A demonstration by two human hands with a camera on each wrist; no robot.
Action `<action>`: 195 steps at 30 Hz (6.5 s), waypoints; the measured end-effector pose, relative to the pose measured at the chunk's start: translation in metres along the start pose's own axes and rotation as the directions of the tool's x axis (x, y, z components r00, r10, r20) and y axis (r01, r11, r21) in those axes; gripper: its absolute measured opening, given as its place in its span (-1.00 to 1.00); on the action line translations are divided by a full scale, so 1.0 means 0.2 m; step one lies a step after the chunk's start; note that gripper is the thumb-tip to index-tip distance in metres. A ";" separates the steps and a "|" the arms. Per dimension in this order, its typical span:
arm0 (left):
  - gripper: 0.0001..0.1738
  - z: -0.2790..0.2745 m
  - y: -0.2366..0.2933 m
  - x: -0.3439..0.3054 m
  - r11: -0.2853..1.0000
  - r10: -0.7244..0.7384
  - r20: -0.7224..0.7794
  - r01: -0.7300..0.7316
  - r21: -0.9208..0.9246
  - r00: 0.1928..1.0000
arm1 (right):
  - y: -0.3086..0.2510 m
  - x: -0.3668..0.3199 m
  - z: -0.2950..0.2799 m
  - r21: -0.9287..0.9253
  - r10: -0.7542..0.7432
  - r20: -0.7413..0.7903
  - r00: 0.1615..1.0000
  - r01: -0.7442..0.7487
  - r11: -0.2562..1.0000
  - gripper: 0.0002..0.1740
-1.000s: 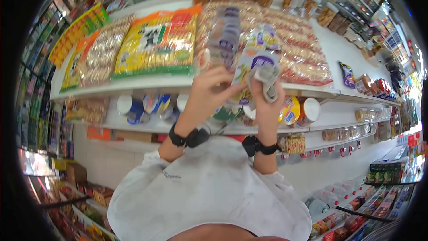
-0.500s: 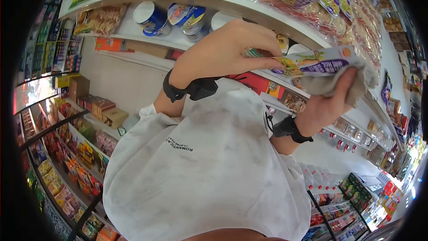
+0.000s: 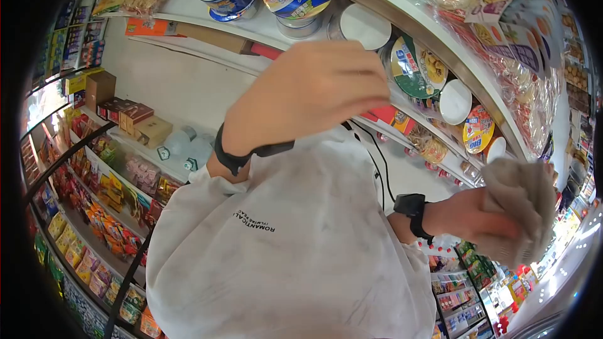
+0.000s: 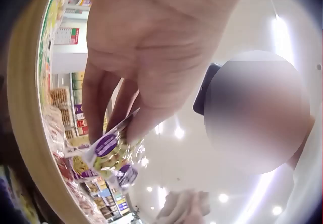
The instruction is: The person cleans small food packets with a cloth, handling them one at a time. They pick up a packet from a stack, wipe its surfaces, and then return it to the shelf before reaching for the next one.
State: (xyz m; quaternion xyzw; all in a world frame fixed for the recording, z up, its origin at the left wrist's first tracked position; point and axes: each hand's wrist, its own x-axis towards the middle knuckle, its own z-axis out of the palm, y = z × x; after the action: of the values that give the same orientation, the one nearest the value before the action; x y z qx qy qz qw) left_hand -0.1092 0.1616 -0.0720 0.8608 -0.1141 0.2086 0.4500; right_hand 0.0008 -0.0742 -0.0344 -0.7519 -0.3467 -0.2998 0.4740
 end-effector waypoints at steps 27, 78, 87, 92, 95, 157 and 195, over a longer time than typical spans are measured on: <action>-0.84 -0.21 0.00 -0.04 0.804 -0.249 0.145 0.288 -0.521 0.958 | -0.21 -0.19 0.06 -0.039 0.302 0.538 0.787 -0.335 0.941 -0.69; -0.43 0.67 0.36 0.73 0.934 0.150 -0.629 0.099 0.342 0.763 | 0.64 0.22 -0.21 0.699 0.369 0.036 0.929 -0.287 0.655 -0.59; -0.55 0.54 0.16 0.73 0.989 -0.138 -0.520 0.146 -0.026 0.843 | 0.54 0.20 0.09 0.495 0.040 0.033 0.999 -0.051 0.867 -0.38; -0.73 0.47 0.06 0.76 0.997 -0.080 -0.498 0.066 -0.046 0.864 | 0.53 0.19 0.11 0.383 0.068 0.027 0.997 -0.073 0.921 -0.38; -0.83 0.44 0.07 0.77 0.990 0.044 -0.531 0.032 0.134 0.846 | 0.49 0.22 0.12 0.315 0.089 -0.062 0.994 -0.065 0.947 -0.35; -0.90 -0.02 -0.01 -0.02 0.872 -0.318 -0.630 -0.043 -0.488 0.709 | -0.37 -0.12 0.58 0.248 0.659 0.428 0.618 -0.782 0.572 -0.68; -0.61 0.94 0.70 0.20 0.883 -0.298 -0.213 0.184 -0.432 0.930 | 0.30 -0.18 -0.47 0.554 0.709 0.232 0.666 -0.690 0.467 -0.50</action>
State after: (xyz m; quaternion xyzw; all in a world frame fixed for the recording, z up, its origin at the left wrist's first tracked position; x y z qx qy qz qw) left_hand -0.0801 -0.0721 -0.0477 0.7191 0.0175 0.2391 0.6523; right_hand 0.0166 -0.1869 -0.0569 -0.6309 -0.0771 0.0349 0.7712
